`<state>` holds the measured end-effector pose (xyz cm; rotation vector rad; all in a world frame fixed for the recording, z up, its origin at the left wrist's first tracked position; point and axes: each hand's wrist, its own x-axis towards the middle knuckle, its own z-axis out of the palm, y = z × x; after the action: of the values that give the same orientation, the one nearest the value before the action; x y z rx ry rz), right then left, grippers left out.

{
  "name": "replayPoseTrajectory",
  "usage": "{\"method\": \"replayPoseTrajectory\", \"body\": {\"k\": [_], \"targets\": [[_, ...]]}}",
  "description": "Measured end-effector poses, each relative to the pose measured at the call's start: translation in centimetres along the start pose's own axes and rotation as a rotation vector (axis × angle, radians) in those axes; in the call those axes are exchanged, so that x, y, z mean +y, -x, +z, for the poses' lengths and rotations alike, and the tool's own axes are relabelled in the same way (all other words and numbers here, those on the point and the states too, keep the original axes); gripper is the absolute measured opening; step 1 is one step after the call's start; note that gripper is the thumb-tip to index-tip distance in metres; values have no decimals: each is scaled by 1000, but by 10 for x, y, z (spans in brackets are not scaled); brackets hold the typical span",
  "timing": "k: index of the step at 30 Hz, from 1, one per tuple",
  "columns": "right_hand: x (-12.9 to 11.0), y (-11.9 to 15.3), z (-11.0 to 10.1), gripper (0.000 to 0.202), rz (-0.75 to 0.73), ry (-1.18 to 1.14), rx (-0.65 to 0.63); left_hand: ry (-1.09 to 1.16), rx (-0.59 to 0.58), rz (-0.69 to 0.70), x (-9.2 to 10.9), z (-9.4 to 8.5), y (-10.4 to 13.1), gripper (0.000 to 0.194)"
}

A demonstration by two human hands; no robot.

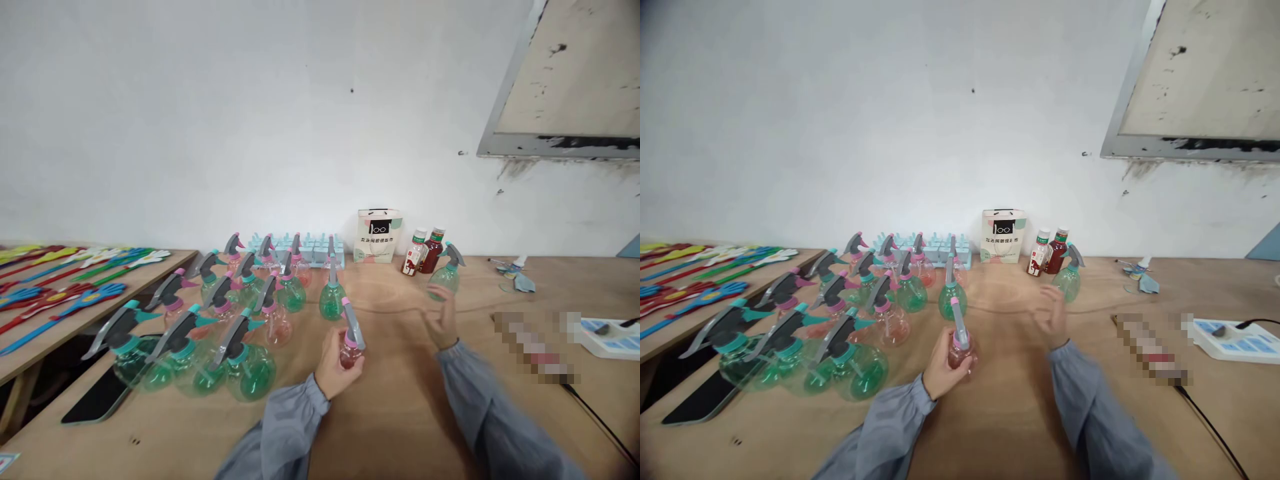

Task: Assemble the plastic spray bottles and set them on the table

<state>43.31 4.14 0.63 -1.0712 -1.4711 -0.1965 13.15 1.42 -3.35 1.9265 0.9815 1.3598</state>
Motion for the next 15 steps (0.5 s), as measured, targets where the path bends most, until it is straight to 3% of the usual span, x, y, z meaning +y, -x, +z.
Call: {"method": "replayPoseTrajectory", "body": {"k": [1, 3, 5, 6, 9, 11, 13, 15], "targets": [[-19, 9, 8, 59, -40, -97, -179, -1, -16, 31, 0, 4, 2, 46], [-54, 24, 26, 92, -58, -267, -510, -11, -47, 91, -1, 11, 5, 51], [-81, 33, 43, 107, -7, -388, -690, -36, -82, 142, -4, 16, 9, 58], [-91, 35, 51, 102, 22, -438, -737, -62, -105, 171, -5, 17, 10, 63], [-104, 37, 65, 69, 104, -528, -714, -136, -184, 261, -12, 16, 14, 79], [-104, 36, 67, 56, 132, -546, -647, -132, -180, 299, -15, 10, 11, 76], [-102, 33, 66, 54, 157, -556, -614, -96, -34, 285, -15, 1, 2, 54], [-101, 29, 62, 52, 212, -574, -614, -86, 227, 215, -16, -8, -16, 36]]}}
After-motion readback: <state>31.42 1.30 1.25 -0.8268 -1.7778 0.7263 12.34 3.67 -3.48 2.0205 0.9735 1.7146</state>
